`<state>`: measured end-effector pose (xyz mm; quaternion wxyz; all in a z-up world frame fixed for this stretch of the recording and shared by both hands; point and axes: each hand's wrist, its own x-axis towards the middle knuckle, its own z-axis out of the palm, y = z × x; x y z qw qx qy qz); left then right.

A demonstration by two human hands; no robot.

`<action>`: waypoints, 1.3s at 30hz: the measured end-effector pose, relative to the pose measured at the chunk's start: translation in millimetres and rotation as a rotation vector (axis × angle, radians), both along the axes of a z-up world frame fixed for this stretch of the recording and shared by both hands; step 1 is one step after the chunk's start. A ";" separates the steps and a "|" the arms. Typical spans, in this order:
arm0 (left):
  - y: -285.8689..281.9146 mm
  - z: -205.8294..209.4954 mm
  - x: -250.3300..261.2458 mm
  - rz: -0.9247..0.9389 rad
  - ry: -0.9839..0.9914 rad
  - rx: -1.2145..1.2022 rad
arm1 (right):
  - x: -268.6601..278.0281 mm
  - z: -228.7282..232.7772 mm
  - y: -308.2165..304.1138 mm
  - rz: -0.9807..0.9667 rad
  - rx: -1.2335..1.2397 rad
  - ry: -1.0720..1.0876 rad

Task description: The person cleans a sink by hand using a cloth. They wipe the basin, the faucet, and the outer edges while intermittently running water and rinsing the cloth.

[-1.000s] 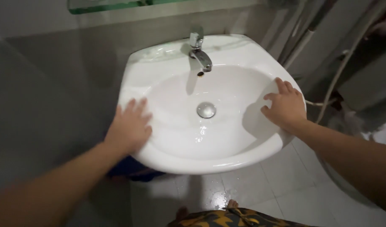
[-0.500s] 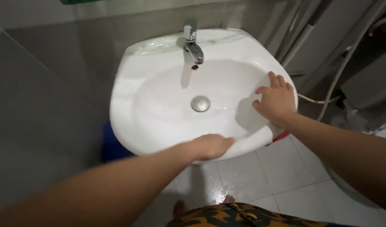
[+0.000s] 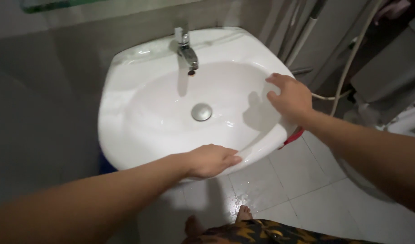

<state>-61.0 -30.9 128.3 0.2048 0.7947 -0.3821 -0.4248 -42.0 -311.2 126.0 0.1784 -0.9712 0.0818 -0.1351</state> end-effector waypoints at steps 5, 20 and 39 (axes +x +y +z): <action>-85.6 -51.4 -2.1 0.190 -0.049 -0.376 | 1.7 7.6 -12.8 -0.032 0.114 0.062; 55.5 -77.2 62.9 -0.131 -0.165 0.529 | 0.9 -7.0 -7.5 0.080 -0.020 -0.187; -56.5 -146.3 140.7 0.029 -0.567 0.077 | 10.4 -17.7 -11.9 0.058 -0.061 -0.123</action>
